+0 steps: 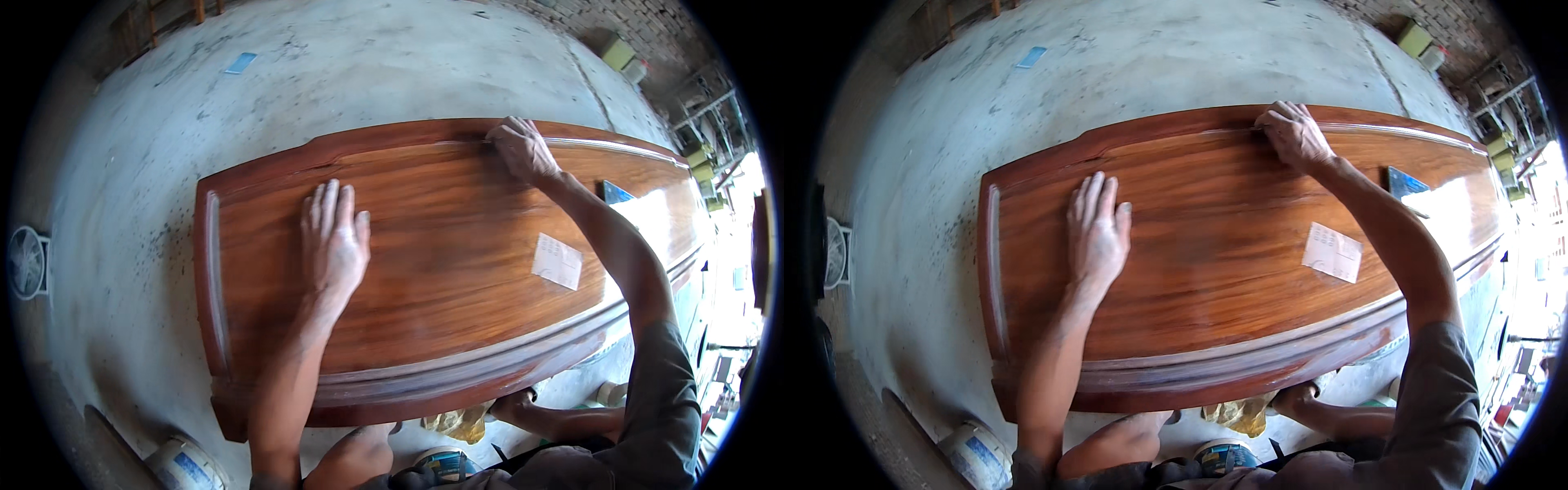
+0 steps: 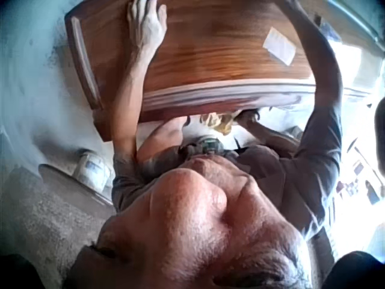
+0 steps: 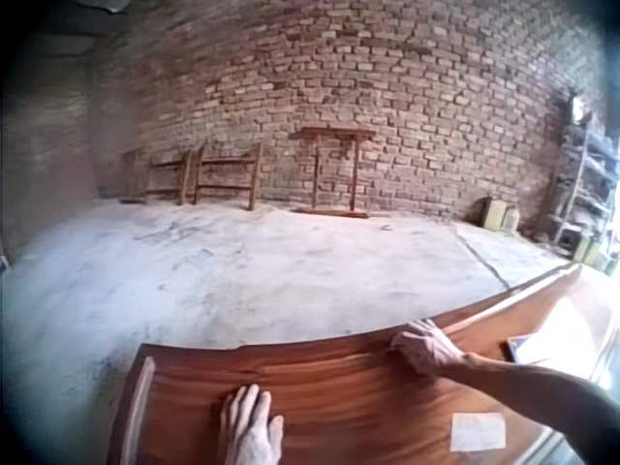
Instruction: The person sits on the floor and sands the surface of a wooden cabinet using sandpaper. They repeatedly rub the sandpaper along the edges and flat surfaces of the furniture.
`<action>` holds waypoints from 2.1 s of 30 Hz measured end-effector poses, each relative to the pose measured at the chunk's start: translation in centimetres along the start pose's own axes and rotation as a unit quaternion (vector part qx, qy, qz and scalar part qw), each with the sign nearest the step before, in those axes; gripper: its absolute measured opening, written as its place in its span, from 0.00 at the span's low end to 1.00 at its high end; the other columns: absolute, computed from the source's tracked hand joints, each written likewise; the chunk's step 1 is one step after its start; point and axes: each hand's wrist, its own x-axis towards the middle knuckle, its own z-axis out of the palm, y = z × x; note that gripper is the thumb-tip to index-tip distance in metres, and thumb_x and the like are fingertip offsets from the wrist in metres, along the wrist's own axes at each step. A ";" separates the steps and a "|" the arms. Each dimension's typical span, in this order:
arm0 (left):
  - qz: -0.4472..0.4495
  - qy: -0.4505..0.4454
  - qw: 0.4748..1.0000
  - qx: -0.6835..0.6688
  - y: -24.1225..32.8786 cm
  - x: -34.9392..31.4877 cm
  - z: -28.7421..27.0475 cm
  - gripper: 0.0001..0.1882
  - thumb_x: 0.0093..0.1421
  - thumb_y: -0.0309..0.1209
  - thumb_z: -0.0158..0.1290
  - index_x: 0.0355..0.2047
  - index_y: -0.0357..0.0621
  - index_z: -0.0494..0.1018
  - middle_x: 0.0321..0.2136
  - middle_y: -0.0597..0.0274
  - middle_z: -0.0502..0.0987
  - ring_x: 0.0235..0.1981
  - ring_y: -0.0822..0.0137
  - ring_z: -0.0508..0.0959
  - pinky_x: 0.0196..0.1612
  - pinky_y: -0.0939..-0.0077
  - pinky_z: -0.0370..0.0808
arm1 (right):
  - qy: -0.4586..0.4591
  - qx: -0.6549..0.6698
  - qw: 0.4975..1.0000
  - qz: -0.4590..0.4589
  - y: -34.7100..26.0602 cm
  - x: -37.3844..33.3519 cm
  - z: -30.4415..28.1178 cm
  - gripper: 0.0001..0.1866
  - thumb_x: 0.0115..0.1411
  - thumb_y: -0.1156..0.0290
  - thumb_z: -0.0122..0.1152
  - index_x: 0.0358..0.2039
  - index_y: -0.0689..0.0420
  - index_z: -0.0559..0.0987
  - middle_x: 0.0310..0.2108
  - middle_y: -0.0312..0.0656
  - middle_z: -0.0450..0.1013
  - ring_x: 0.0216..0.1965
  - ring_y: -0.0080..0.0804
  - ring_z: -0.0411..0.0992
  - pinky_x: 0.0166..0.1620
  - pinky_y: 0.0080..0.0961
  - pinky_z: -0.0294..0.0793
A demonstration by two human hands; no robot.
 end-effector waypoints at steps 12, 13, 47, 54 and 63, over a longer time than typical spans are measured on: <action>-0.012 -0.020 1.000 0.017 0.7 -1.0 0.1 0.27 0.69 0.38 0.52 0.63 0.35 0.68 0.64 0.42 0.66 0.67 0.44 0.63 0.71 0.47 0.58 | 0.040 0.038 0.993 -0.101 -14.3 11.6 7.4 0.10 0.61 0.70 0.57 0.43 0.53 0.80 0.42 0.41 0.75 0.49 0.39 0.74 0.53 0.36 0.69; -0.011 -0.019 1.000 0.017 0.7 -0.9 0.0 0.27 0.69 0.38 0.52 0.63 0.35 0.68 0.64 0.42 0.66 0.67 0.44 0.63 0.71 0.47 0.58 | 0.047 0.009 0.994 -0.101 -15.2 12.2 7.7 0.12 0.60 0.70 0.58 0.44 0.53 0.80 0.43 0.41 0.75 0.50 0.38 0.74 0.54 0.35 0.69; 0.001 -0.061 0.997 0.044 1.1 -0.8 -0.1 0.25 0.73 0.36 0.44 0.67 0.40 0.64 0.69 0.48 0.63 0.70 0.48 0.61 0.73 0.49 0.54 | -0.184 -0.033 0.957 0.221 20.0 -12.2 -10.4 0.10 0.61 0.77 0.60 0.41 0.51 0.82 0.44 0.48 0.76 0.50 0.49 0.74 0.53 0.42 0.72; -0.001 -0.063 0.997 0.052 1.0 -0.8 -0.3 0.25 0.73 0.37 0.45 0.66 0.39 0.66 0.68 0.47 0.64 0.70 0.48 0.62 0.72 0.47 0.56 | -0.162 -0.013 0.963 0.215 19.1 -11.2 -9.5 0.10 0.61 0.79 0.58 0.41 0.52 0.81 0.43 0.47 0.75 0.50 0.50 0.73 0.53 0.42 0.72; -0.004 -0.074 0.996 0.057 0.7 -0.9 -0.7 0.25 0.73 0.35 0.44 0.67 0.40 0.65 0.68 0.47 0.63 0.70 0.47 0.61 0.73 0.49 0.54 | -0.196 0.021 0.955 0.220 17.4 -9.3 -7.8 0.13 0.59 0.82 0.58 0.42 0.52 0.81 0.44 0.47 0.74 0.50 0.50 0.72 0.52 0.42 0.73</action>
